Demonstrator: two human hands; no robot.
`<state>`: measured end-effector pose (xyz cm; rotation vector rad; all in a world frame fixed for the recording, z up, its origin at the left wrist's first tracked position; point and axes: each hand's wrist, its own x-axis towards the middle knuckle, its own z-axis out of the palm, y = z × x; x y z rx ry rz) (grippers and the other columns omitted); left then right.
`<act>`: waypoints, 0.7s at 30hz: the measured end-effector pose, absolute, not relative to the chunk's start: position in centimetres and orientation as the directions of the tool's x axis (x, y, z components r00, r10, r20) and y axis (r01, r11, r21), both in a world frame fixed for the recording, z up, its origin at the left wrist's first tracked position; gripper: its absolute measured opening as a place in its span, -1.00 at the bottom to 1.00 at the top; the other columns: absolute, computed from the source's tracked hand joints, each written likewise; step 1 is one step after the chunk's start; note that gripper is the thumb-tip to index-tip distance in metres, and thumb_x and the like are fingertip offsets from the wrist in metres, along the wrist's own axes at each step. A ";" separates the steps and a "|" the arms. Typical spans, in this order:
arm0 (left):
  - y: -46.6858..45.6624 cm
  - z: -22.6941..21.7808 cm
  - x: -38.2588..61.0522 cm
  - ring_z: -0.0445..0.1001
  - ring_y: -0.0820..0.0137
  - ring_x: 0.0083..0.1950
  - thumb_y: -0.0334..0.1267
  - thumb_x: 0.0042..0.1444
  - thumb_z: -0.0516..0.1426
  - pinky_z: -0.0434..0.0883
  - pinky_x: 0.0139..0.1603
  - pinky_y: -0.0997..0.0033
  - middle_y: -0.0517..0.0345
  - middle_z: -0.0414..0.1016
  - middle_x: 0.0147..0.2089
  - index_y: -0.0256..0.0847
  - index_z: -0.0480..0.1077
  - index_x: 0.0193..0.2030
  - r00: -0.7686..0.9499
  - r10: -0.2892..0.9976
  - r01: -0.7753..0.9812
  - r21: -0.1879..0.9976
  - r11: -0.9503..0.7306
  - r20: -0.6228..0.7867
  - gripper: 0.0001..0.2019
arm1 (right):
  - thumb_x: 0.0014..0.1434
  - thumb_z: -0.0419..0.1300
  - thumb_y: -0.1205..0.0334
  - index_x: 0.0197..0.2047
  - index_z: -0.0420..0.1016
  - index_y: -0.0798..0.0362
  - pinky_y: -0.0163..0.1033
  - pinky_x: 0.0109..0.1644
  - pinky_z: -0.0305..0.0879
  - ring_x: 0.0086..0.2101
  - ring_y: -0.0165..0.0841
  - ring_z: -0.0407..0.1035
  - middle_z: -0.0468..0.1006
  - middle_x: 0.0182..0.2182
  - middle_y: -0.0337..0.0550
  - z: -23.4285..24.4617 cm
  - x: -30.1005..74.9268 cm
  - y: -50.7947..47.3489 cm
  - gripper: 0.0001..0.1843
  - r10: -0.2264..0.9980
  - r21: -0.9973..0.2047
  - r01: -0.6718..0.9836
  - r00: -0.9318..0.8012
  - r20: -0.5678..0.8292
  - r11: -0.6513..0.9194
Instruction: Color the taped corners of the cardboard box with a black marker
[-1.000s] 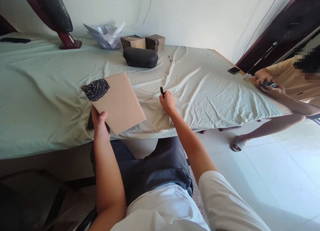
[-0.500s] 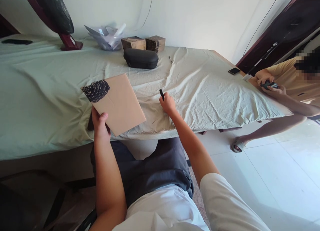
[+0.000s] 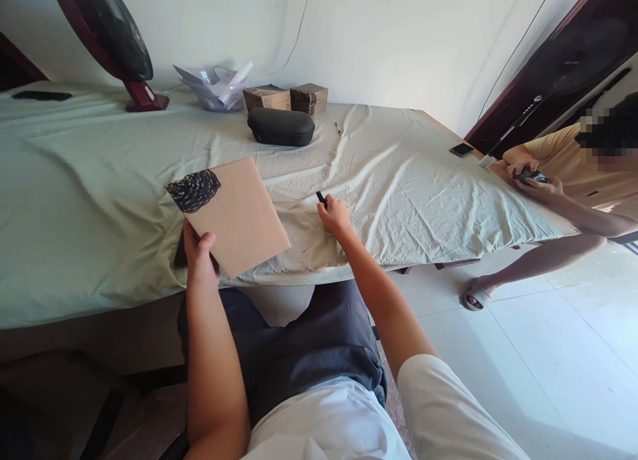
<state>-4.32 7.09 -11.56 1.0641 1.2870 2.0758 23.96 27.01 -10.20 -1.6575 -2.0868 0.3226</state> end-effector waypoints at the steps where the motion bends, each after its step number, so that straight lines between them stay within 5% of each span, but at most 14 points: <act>1: 7.1 -11.5 -4.3 0.38 -0.16 0.51 0.22 -0.05 0.41 0.34 0.53 -0.15 -0.11 0.44 0.40 0.02 0.29 0.47 -0.587 0.724 0.008 0.896 -0.444 0.364 -0.05 | 0.45 0.05 0.13 -0.16 0.49 -0.04 -0.18 -0.27 0.12 -0.34 -0.13 0.42 0.59 -0.38 -0.09 -10.2 24.1 27.0 -0.78 0.963 -0.454 0.855 -0.171 0.208 0.250; 8: 6.7 -11.3 -4.2 0.40 -0.14 0.51 0.07 0.03 0.37 0.35 0.54 -0.16 -0.11 0.43 0.44 -0.01 0.28 0.47 -0.564 0.742 -0.009 0.896 -0.443 0.361 -0.14 | 0.60 -0.08 -0.08 -0.08 0.48 -0.05 -0.20 -0.24 0.11 -0.29 -0.14 0.46 0.62 -0.32 -0.09 -10.4 24.4 26.7 -0.58 0.961 -0.470 0.851 -0.134 0.242 0.237; 17: 7.6 -12.6 -5.1 0.43 -0.12 0.48 0.02 -0.08 0.40 0.35 0.55 -0.19 -0.07 0.45 0.42 0.06 0.33 0.47 -0.587 0.725 -0.029 0.886 -0.463 0.360 -0.10 | 0.58 0.00 0.01 -0.07 0.59 0.05 -0.11 -0.11 0.35 -0.17 -0.03 0.56 0.69 -0.20 0.14 -10.3 24.2 27.8 -0.60 0.987 -0.420 0.905 -0.003 0.162 0.072; 21: 8.1 -13.0 -5.2 0.44 -0.13 0.45 0.10 -0.13 0.41 0.37 0.52 -0.21 -0.07 0.46 0.37 0.07 0.30 0.51 -0.613 0.701 -0.018 0.881 -0.472 0.363 0.00 | 0.48 0.16 0.10 0.00 0.62 0.08 -0.02 0.01 0.42 -0.05 0.02 0.57 0.64 0.05 0.27 -10.4 23.6 27.4 -0.72 0.988 -0.390 0.919 -0.001 0.157 0.063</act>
